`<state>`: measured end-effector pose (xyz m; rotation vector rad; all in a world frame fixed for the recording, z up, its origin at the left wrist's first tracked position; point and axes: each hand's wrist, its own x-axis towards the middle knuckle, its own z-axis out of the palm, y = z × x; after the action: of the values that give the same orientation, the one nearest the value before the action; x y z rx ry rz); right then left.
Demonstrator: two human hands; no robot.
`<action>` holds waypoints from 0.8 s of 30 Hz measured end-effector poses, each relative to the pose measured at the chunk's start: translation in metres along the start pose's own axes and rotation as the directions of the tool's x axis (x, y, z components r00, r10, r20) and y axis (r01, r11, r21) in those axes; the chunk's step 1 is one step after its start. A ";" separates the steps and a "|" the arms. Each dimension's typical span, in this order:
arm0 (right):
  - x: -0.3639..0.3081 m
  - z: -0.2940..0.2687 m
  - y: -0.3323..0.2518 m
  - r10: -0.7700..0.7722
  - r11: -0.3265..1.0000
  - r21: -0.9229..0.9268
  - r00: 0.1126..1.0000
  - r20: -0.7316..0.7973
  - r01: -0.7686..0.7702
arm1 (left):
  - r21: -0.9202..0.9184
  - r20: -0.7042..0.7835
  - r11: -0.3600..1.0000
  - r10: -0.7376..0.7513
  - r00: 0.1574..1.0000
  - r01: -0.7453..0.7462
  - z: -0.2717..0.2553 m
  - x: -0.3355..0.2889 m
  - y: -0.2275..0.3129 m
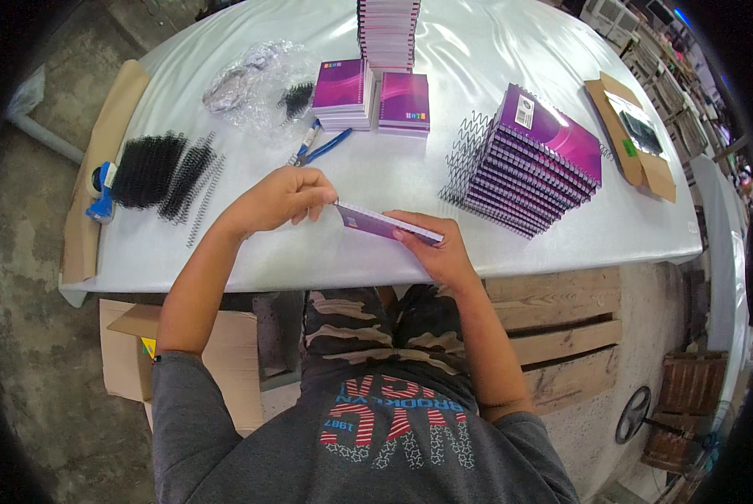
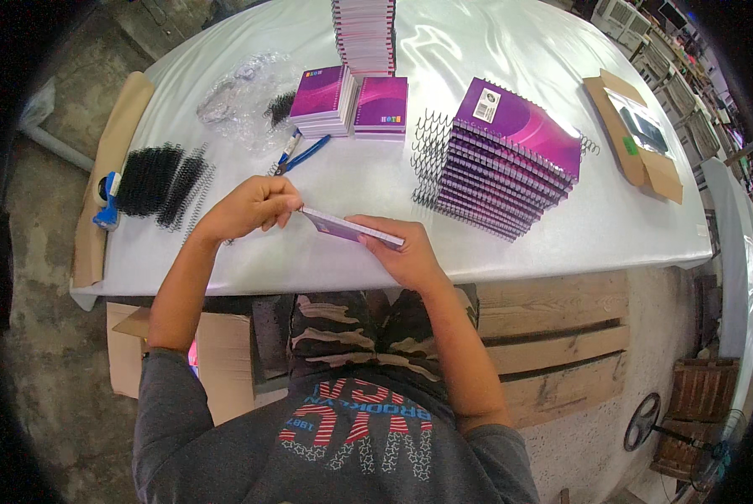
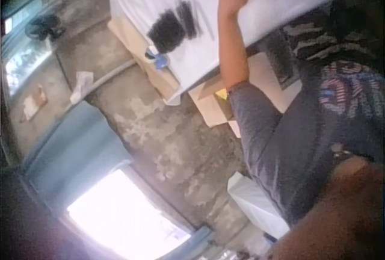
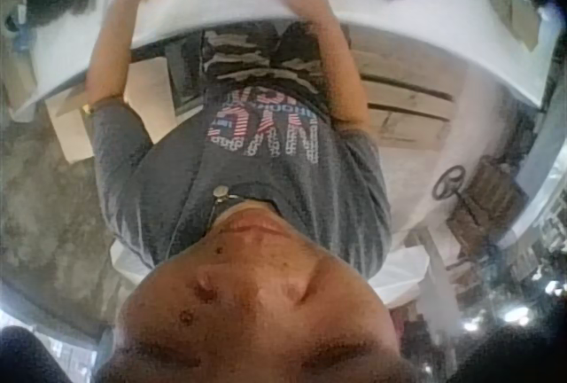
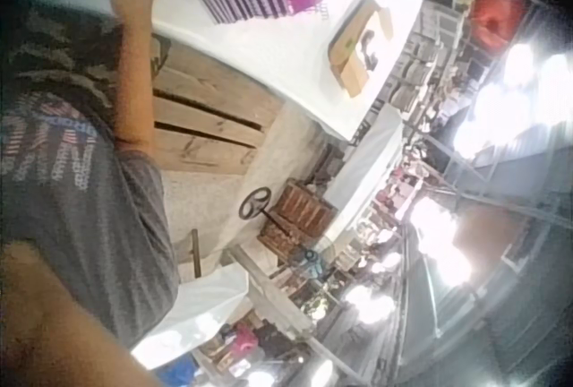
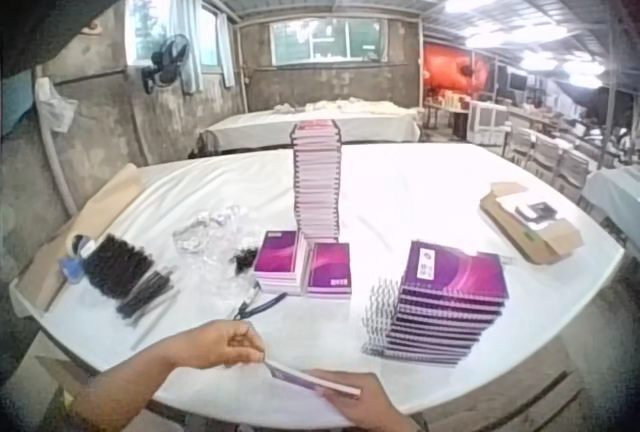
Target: The person inserts spiral coils into the pre-punched holes of notebook covers and paper stacks by hand, then uses pliers to crimp the ends of the wire.
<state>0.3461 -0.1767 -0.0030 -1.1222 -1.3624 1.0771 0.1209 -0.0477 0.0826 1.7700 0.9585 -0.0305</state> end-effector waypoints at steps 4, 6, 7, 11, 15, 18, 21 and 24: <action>0.000 0.002 0.003 -0.043 0.999 0.007 0.999 -0.034 0.043 | 0.112 -0.158 0.920 0.390 0.907 -0.376 0.008 0.001 -0.005; 0.001 0.002 0.003 -0.076 0.997 0.002 0.995 -0.065 0.077 | 0.350 -0.170 0.824 0.523 0.835 -0.445 0.008 0.003 -0.006; 0.001 0.002 0.002 -0.027 1.000 0.007 0.998 -0.059 0.027 | 0.542 -0.132 0.709 0.602 0.788 -0.451 0.009 0.005 -0.006; -0.002 0.002 0.000 -0.066 0.990 -0.122 0.998 -0.022 0.063 | 0.731 -0.066 0.614 0.498 0.865 -0.297 0.010 -0.001 0.020; -0.004 0.005 0.001 -0.110 0.979 -0.174 0.993 -0.032 0.103 | 0.890 -0.115 0.382 0.718 0.686 -0.250 0.024 0.000 0.024; -0.008 0.008 0.005 -0.200 0.951 -0.244 0.980 -0.020 0.189 | 0.887 0.082 0.367 0.471 0.878 -0.280 0.021 0.000 0.022; -0.014 0.017 0.003 -0.226 0.951 -0.237 0.970 -0.088 0.200 | 0.979 0.002 0.161 0.618 0.786 -0.129 0.033 0.004 0.025; -0.024 0.032 -0.008 -0.330 0.916 -0.295 0.928 -0.173 0.270 | 0.940 -0.277 0.335 0.851 0.445 -0.056 0.067 0.006 -0.026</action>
<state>0.3147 -0.2030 -0.0012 -1.1384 -1.4719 0.5383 0.1366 -0.0958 0.0312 3.1611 0.8991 0.9714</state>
